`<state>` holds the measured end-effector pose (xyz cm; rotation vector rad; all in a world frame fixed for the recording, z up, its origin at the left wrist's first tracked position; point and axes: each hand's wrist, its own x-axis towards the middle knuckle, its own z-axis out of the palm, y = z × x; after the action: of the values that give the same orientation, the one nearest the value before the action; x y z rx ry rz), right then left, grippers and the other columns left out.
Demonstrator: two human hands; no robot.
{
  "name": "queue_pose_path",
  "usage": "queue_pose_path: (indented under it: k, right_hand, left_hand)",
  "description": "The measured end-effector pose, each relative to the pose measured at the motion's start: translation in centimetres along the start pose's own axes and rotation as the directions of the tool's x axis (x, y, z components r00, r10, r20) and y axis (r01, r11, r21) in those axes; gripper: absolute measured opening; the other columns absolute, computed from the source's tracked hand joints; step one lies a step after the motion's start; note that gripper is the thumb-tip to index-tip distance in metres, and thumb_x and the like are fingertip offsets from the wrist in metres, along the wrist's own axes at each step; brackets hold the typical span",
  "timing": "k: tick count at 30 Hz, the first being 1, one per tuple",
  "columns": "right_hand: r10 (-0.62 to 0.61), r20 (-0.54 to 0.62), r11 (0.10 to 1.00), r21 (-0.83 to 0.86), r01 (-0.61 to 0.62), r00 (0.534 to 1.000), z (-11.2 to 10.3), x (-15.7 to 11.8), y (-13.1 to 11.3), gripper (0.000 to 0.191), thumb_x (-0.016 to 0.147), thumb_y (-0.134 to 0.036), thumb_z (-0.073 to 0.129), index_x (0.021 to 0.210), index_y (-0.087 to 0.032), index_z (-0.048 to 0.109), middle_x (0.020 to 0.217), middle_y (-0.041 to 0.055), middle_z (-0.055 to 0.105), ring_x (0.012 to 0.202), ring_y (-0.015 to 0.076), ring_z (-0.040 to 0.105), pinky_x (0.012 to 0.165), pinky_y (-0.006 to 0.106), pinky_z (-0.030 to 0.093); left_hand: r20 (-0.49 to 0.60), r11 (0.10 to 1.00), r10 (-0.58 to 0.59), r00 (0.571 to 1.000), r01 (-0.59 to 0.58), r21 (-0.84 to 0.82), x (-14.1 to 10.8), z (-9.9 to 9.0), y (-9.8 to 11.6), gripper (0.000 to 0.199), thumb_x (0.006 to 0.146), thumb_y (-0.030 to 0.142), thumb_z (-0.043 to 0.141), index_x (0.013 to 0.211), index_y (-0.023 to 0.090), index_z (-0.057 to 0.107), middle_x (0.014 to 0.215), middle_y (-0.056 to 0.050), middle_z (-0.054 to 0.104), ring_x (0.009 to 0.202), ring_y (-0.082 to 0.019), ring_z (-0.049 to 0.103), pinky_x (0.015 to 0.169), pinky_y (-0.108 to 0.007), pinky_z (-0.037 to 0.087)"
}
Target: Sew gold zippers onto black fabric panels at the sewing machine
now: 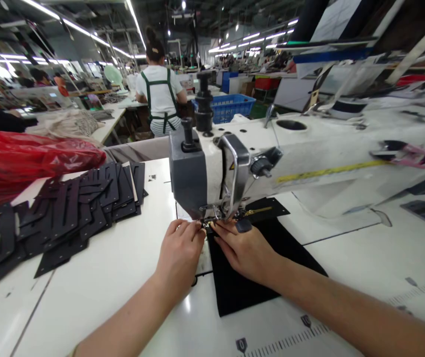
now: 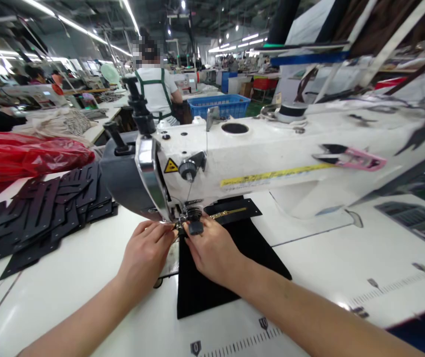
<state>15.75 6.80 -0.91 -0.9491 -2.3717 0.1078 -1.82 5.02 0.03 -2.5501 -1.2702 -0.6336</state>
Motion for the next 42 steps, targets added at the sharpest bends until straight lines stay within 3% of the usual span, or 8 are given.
queue_pose_path:
  k: [22, 27, 30, 32, 34, 36, 39, 42]
  right_hand:
    - [-0.007, -0.031, 0.999, 0.043, 0.009, 0.999, -0.1, 0.5, -0.3, 0.025, 0.085, -0.011, 0.041, 0.103, -0.013, 0.059, 0.097, 0.0103, 0.064, 0.099, 0.0204, 0.057, 0.091, 0.038, 0.044]
    - [0.068, -0.003, 0.985, -0.16, -0.068, 0.998, -1.1, -0.2, 0.6, 0.032, 0.082, -0.025, 0.055, 0.111, -0.013, 0.057, 0.111, 0.0149, 0.06, 0.11, 0.0276, 0.05, 0.098, 0.052, 0.033]
    - [0.151, -0.017, 0.924, -0.353, -0.147, 0.988, -2.7, -2.6, -0.5, 0.057, 0.076, -0.043, 0.061, 0.119, -0.007, 0.053, 0.121, 0.0238, 0.052, 0.109, 0.0357, 0.05, 0.087, 0.054, 0.042]
    - [0.095, 0.025, 0.909, -0.41, -0.076, 0.995, -3.6, -4.9, -2.2, 0.068, 0.074, -0.05, 0.059, 0.126, -0.008, 0.047, 0.125, 0.0236, 0.049, 0.099, 0.0351, 0.056, 0.078, 0.05, 0.049]
    - [-0.052, 0.089, 0.906, -0.415, 0.085, 0.995, -4.0, -7.1, -3.9, 0.062, 0.076, -0.045, 0.056, 0.125, -0.009, 0.048, 0.122, 0.0202, 0.053, 0.089, 0.0307, 0.061, 0.068, 0.041, 0.054]
    - [-0.164, 0.113, 0.885, -0.421, 0.197, 0.98, -3.7, -8.6, -5.2, 0.048, 0.079, -0.033, 0.052, 0.121, -0.01, 0.051, 0.119, 0.0172, 0.057, 0.092, 0.029, 0.061, 0.066, 0.036, 0.055]
    - [-0.198, 0.033, 0.896, -0.4, 0.194, 0.98, -3.2, -9.5, -5.9, 0.037, 0.081, -0.016, 0.043, 0.115, -0.008, 0.055, 0.116, 0.0176, 0.059, 0.105, 0.0284, 0.057, 0.074, 0.034, 0.054]
    - [-0.175, -0.073, 0.964, -0.214, 0.156, 0.982, -4.4, -8.6, -5.8, 0.034, 0.082, -0.006, 0.037, 0.109, -0.008, 0.057, 0.105, 0.0147, 0.065, 0.098, 0.0218, 0.061, 0.076, 0.028, 0.054]
  left_hand:
    - [-0.023, 1.0, -0.023, 0.999, 0.024, 0.019, -0.2, 0.4, -0.2, 0.012, 0.078, 0.004, 0.052, 0.084, 0.012, 0.058, 0.087, -0.009, 0.062, 0.082, -0.022, 0.058, 0.076, -0.039, 0.045]
    - [-0.027, 0.999, -0.039, 0.999, 0.039, 0.014, 0.0, 0.2, -0.8, 0.007, 0.08, 0.007, 0.056, 0.082, 0.013, 0.06, 0.091, -0.008, 0.065, 0.083, -0.021, 0.06, 0.077, -0.039, 0.046]
    - [-0.004, 0.999, -0.035, 0.999, 0.035, -0.001, -0.4, -0.8, -0.7, 0.008, 0.08, 0.011, 0.059, 0.086, 0.017, 0.062, 0.099, -0.006, 0.065, 0.092, -0.022, 0.06, 0.086, -0.042, 0.043]
    - [0.014, 0.999, -0.02, 1.0, 0.021, -0.041, -1.1, -1.7, -0.1, 0.008, 0.08, 0.016, 0.061, 0.087, 0.019, 0.063, 0.102, -0.004, 0.065, 0.099, -0.022, 0.058, 0.092, -0.044, 0.04]
    - [0.035, 0.997, -0.005, 0.999, 0.007, -0.071, -1.9, -2.5, 0.7, 0.012, 0.082, 0.017, 0.058, 0.093, 0.02, 0.063, 0.106, -0.004, 0.065, 0.103, -0.023, 0.057, 0.094, -0.044, 0.039]
    - [0.055, 0.997, 0.0, 0.998, 0.004, -0.073, -2.6, -3.1, 1.4, 0.017, 0.083, 0.015, 0.055, 0.099, 0.018, 0.062, 0.109, -0.007, 0.063, 0.103, -0.023, 0.057, 0.092, -0.043, 0.041]
    - [0.081, 0.997, -0.02, 0.997, 0.026, -0.073, -3.1, -3.5, 1.6, 0.019, 0.083, 0.014, 0.055, 0.101, 0.017, 0.061, 0.111, -0.008, 0.062, 0.103, -0.023, 0.056, 0.089, -0.042, 0.044]
    - [0.085, 0.996, -0.055, 0.995, 0.061, -0.071, -3.2, -3.5, 1.9, 0.021, 0.082, 0.014, 0.056, 0.102, 0.016, 0.061, 0.114, -0.01, 0.06, 0.105, -0.026, 0.055, 0.09, -0.045, 0.043]
